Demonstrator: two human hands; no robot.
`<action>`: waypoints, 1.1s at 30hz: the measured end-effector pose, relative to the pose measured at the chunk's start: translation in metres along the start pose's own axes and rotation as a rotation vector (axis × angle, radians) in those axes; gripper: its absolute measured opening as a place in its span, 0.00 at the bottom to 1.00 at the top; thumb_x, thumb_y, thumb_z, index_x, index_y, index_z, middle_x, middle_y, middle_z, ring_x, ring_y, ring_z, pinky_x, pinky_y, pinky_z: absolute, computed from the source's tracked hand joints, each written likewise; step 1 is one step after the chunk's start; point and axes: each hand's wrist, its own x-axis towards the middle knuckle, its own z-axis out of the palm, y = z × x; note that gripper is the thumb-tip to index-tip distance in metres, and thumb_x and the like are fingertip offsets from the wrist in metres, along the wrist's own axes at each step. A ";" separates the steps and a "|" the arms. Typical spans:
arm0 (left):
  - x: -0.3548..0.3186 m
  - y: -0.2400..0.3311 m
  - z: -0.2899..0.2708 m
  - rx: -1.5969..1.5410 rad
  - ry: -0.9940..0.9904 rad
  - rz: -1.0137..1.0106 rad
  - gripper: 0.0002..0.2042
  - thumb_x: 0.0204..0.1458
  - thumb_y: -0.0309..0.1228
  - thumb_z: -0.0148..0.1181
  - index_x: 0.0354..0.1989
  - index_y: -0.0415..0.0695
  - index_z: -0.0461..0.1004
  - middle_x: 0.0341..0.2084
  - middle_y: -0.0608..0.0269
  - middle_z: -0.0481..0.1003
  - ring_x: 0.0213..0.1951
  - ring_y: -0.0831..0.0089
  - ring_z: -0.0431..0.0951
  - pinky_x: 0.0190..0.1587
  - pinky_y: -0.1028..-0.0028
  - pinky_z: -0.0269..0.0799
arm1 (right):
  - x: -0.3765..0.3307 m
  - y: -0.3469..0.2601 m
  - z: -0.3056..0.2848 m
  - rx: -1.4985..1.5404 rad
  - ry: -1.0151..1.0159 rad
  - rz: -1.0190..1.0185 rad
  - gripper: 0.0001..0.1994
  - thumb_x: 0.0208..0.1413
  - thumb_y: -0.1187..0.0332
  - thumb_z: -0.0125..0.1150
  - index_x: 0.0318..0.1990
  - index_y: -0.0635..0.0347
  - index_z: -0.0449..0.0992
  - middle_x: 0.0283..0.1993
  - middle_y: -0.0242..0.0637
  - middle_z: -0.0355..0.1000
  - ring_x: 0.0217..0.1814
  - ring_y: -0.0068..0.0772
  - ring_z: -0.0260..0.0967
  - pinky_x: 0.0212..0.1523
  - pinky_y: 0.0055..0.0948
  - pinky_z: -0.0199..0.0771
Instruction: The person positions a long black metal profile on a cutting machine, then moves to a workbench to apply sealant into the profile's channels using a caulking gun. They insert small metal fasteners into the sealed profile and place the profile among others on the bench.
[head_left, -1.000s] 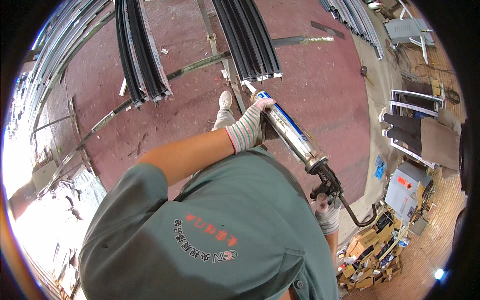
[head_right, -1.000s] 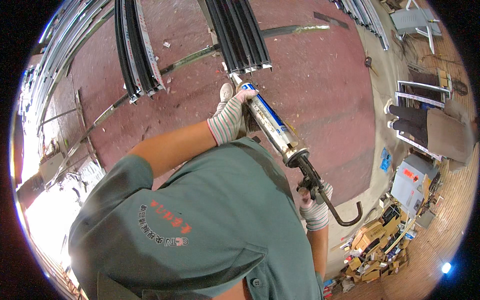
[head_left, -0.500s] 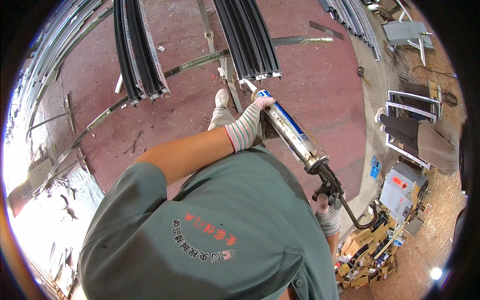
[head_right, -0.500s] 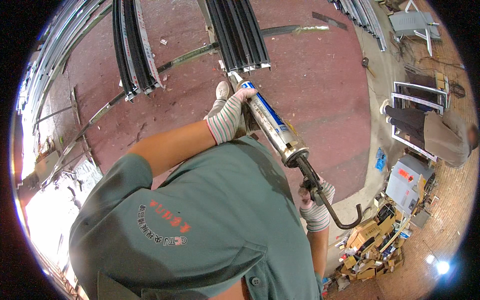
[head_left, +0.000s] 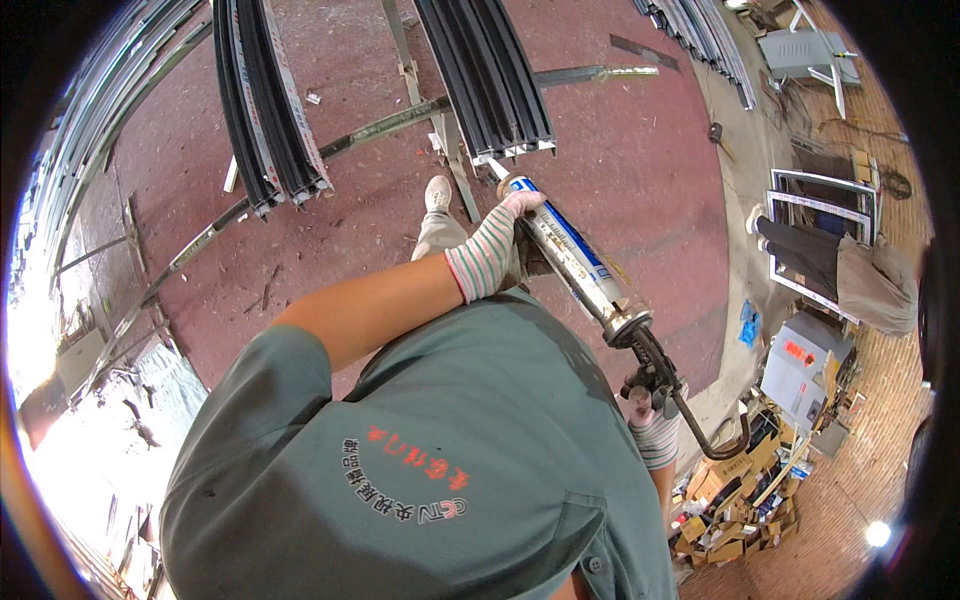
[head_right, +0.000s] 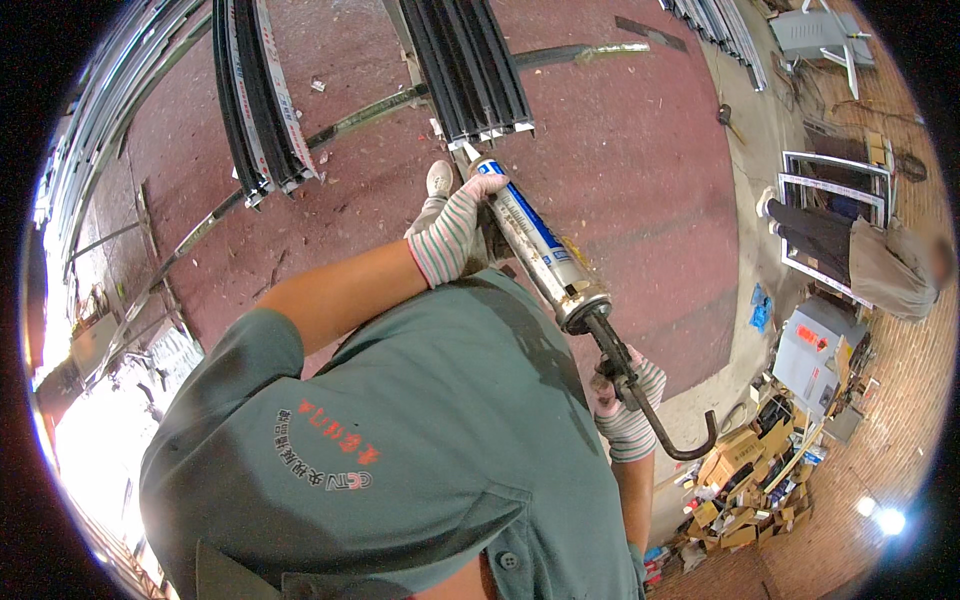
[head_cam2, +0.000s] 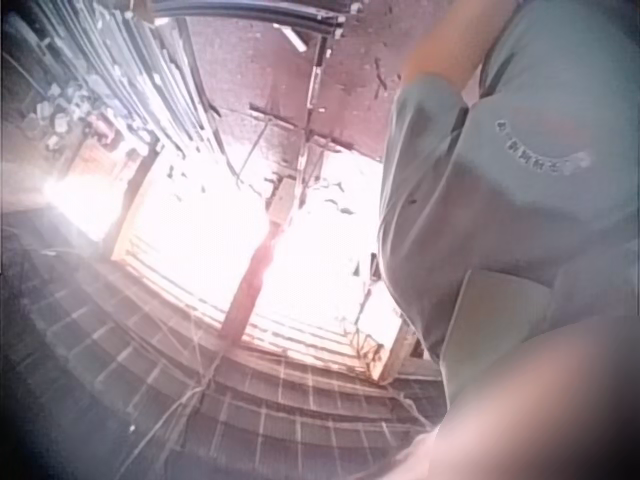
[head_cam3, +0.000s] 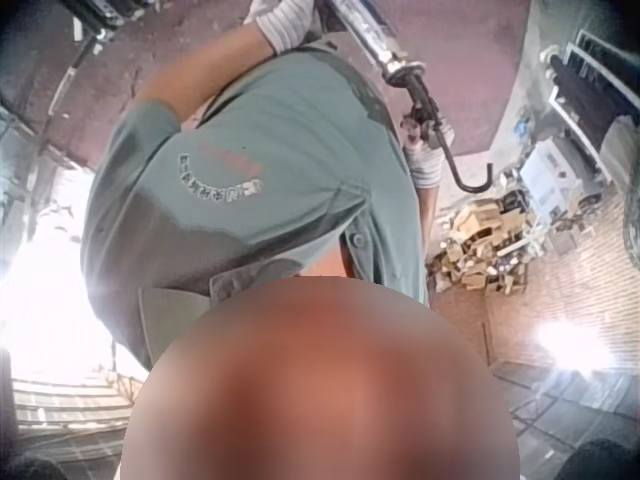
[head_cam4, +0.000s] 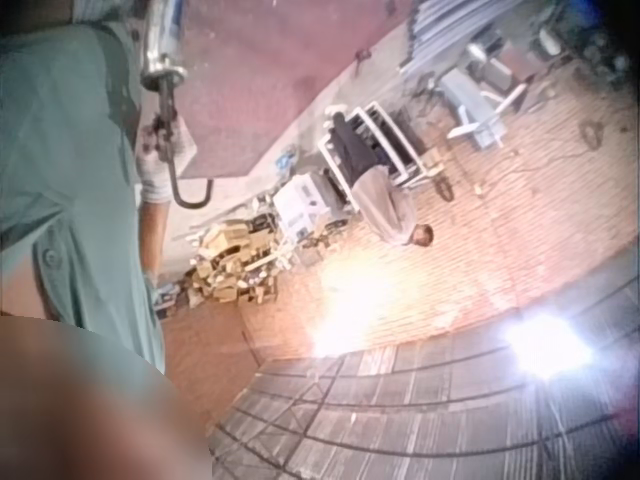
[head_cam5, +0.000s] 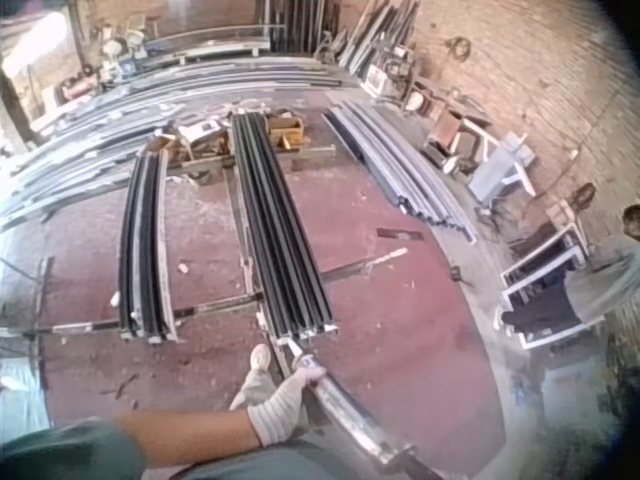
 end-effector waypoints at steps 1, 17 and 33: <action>0.001 0.000 -0.001 -0.009 -0.013 -0.007 0.21 0.55 0.39 0.65 0.51 0.41 0.67 0.39 0.51 0.74 0.44 0.51 0.79 0.51 0.40 0.76 | 0.000 -0.001 -0.002 -0.078 -0.021 -0.038 0.19 0.53 0.54 0.64 0.34 0.65 0.74 0.24 0.30 0.71 0.26 0.17 0.66 0.27 0.23 0.70; 0.027 -0.010 0.008 0.041 -0.102 -0.037 0.23 0.53 0.44 0.65 0.48 0.40 0.68 0.35 0.54 0.75 0.39 0.53 0.81 0.48 0.43 0.79 | -0.009 0.014 -0.008 0.010 0.043 -0.016 0.22 0.55 0.49 0.59 0.33 0.64 0.74 0.23 0.34 0.71 0.24 0.26 0.70 0.27 0.27 0.71; 0.035 -0.011 0.005 0.158 -0.007 -0.015 0.25 0.55 0.48 0.63 0.51 0.42 0.65 0.39 0.52 0.74 0.43 0.54 0.81 0.51 0.44 0.78 | -0.001 0.029 -0.006 -0.003 0.037 -0.031 0.20 0.55 0.52 0.61 0.37 0.65 0.77 0.21 0.33 0.71 0.23 0.25 0.70 0.27 0.26 0.72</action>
